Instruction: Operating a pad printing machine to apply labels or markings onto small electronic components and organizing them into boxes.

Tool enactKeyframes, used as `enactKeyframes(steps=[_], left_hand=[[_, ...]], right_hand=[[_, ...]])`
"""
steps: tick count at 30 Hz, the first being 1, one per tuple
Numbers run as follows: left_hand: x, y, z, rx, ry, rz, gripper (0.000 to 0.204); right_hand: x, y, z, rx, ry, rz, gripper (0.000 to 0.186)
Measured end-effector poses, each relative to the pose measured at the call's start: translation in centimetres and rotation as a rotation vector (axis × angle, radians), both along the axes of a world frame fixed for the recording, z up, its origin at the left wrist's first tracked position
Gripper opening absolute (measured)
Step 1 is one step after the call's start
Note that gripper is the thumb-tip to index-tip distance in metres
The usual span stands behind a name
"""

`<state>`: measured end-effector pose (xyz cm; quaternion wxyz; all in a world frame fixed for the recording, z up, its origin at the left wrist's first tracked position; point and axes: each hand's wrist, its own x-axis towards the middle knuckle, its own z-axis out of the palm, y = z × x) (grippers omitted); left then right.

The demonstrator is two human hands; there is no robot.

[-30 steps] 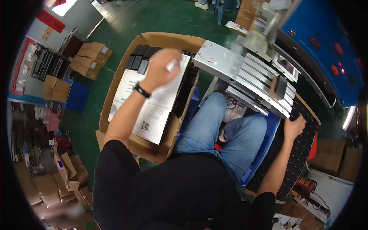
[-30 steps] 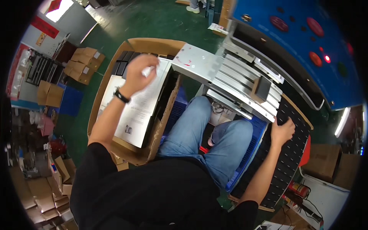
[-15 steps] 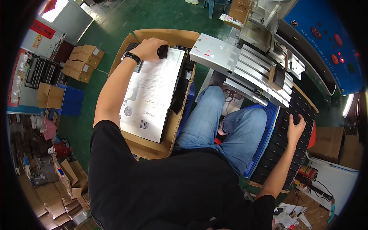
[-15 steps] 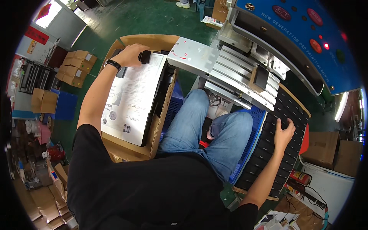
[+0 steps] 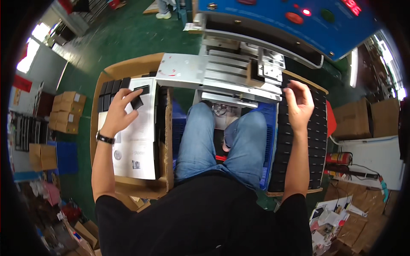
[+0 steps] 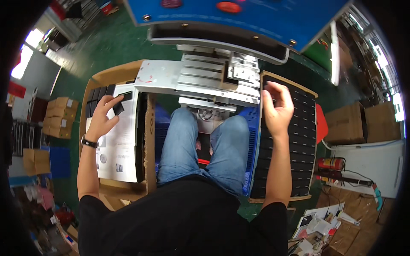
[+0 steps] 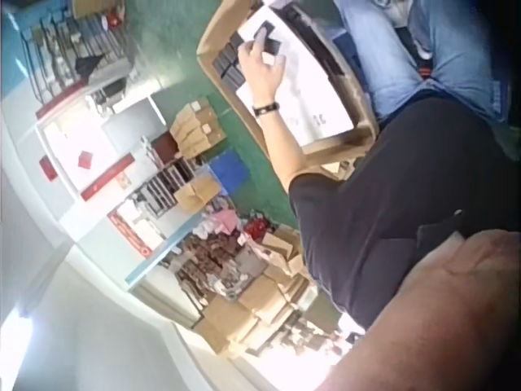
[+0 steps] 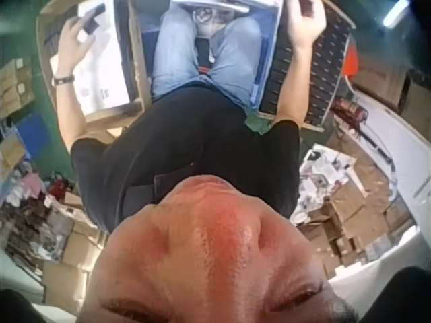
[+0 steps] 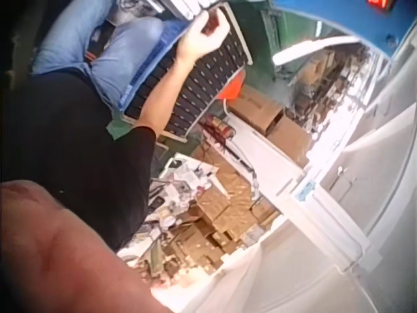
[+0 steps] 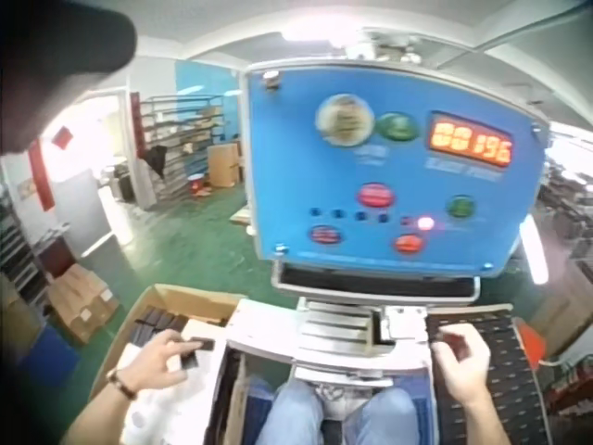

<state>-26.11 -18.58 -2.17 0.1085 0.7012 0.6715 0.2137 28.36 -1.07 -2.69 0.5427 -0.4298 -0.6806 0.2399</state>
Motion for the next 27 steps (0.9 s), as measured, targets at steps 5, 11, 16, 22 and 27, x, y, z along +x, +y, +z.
enactKeyframes(steps=[5, 11, 16, 22, 27], left_hand=[[2.7, 1.3, 1.3, 0.058, -0.070, -0.009, 0.053], [7.2, 4.1, 2.6, 0.239, -0.122, -0.108, 0.044], [12.5, 8.7, 3.9, 0.359, -0.142, -0.257, 0.049], [21.4, 15.8, 3.7, 0.426, -0.022, -0.497, 0.061], [26.2, 18.9, 3.1, 0.381, 0.107, -0.602, 0.062]], right_hand=[[-0.6, 0.0, 0.0, -0.230, 0.195, 0.235, 0.028], [-1.5, 1.9, 2.7, -0.389, 0.008, 0.349, 0.043], [-3.2, 3.7, 6.8, -0.517, -0.215, 0.425, 0.061], [-3.8, 5.1, 3.9, -0.301, -0.163, 0.480, 0.073], [2.8, 1.7, -0.1, -0.230, 0.186, 0.097, 0.074]])
